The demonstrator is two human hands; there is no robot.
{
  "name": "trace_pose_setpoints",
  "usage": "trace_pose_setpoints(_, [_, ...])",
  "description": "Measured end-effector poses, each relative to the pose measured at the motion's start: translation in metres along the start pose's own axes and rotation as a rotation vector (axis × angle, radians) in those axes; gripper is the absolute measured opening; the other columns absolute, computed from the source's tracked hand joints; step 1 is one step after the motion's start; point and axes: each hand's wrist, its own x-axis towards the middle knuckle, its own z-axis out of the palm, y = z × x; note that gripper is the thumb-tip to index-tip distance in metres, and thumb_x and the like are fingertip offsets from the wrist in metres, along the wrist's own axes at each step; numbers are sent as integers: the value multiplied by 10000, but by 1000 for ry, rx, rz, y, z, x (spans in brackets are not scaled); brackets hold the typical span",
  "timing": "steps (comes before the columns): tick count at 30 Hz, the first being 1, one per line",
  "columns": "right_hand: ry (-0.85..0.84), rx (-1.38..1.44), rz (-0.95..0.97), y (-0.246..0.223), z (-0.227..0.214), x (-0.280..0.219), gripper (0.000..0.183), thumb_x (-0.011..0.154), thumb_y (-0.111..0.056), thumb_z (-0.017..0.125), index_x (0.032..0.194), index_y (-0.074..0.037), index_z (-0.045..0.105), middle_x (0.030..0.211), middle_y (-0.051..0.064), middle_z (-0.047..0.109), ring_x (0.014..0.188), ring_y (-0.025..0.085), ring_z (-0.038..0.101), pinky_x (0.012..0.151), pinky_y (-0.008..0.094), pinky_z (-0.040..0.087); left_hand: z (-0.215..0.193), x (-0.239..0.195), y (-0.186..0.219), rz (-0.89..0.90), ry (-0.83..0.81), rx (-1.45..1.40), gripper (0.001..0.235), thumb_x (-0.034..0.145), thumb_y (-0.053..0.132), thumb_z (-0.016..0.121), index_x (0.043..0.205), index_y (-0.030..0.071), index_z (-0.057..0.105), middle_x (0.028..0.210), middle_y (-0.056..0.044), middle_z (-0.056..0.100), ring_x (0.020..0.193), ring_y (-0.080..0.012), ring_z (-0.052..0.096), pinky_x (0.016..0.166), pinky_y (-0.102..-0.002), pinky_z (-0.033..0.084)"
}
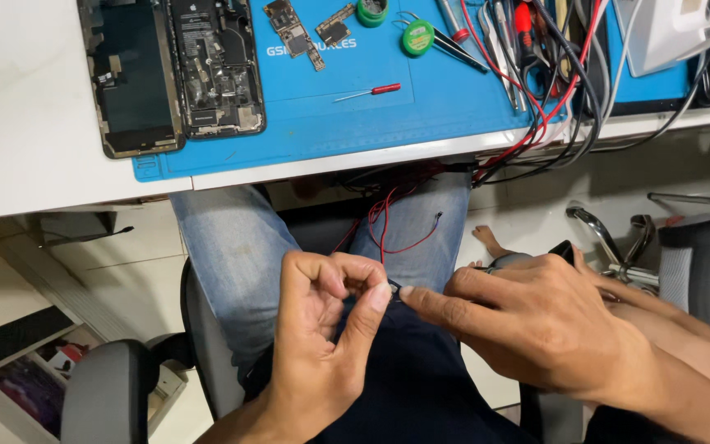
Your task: The person is repairing a small electronic component, likely a charging port, by soldering wires to it. They use a soldering iron and a multimeter to test the connections. The workspace is cluttered with tools and disassembled phone parts.
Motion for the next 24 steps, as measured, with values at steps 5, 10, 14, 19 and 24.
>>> trace_pose_setpoints(5, [-83,-6,2,6,2,-9,504,985,-53,612,1448,-245,670,870,-61,607,450,243,483,316,430,346,2,-5,-7,-24,-21,-40,287,1080,-6,589,1068,126,334,1012,-166,652,943,-208,651,907,-321,541])
trace_pose_setpoints(10, [-101,-29,-27,8,-4,-10,505,970,-40,620,1418,-267,679,809,-61,557,414,218,473,283,436,348,-1,-7,-10,-38,-85,-11,296,1079,-8,583,1063,127,320,997,-164,636,943,-213,640,889,-315,531])
trace_pose_setpoints(14, [-192,29,-65,13,-12,-2,544,919,9,614,1411,-213,682,766,-27,528,429,284,480,310,465,370,-1,-8,-10,-31,-121,70,300,1084,-2,577,1041,125,308,992,-148,624,978,-228,659,896,-324,548])
trace_pose_setpoints(19, [-576,210,-79,8,-11,4,425,1000,-263,603,1406,-304,724,793,17,670,459,407,676,294,608,448,-6,5,3,169,-100,248,237,1110,-21,464,1005,103,291,950,-179,594,861,-243,597,819,-334,505])
trace_pose_setpoints(24, [-223,106,-17,9,-16,-2,465,1002,-98,603,1437,-246,674,831,-33,598,349,317,499,294,502,386,-14,17,22,188,45,70,302,1052,-20,613,1089,111,344,932,-240,639,846,-272,646,807,-324,549])
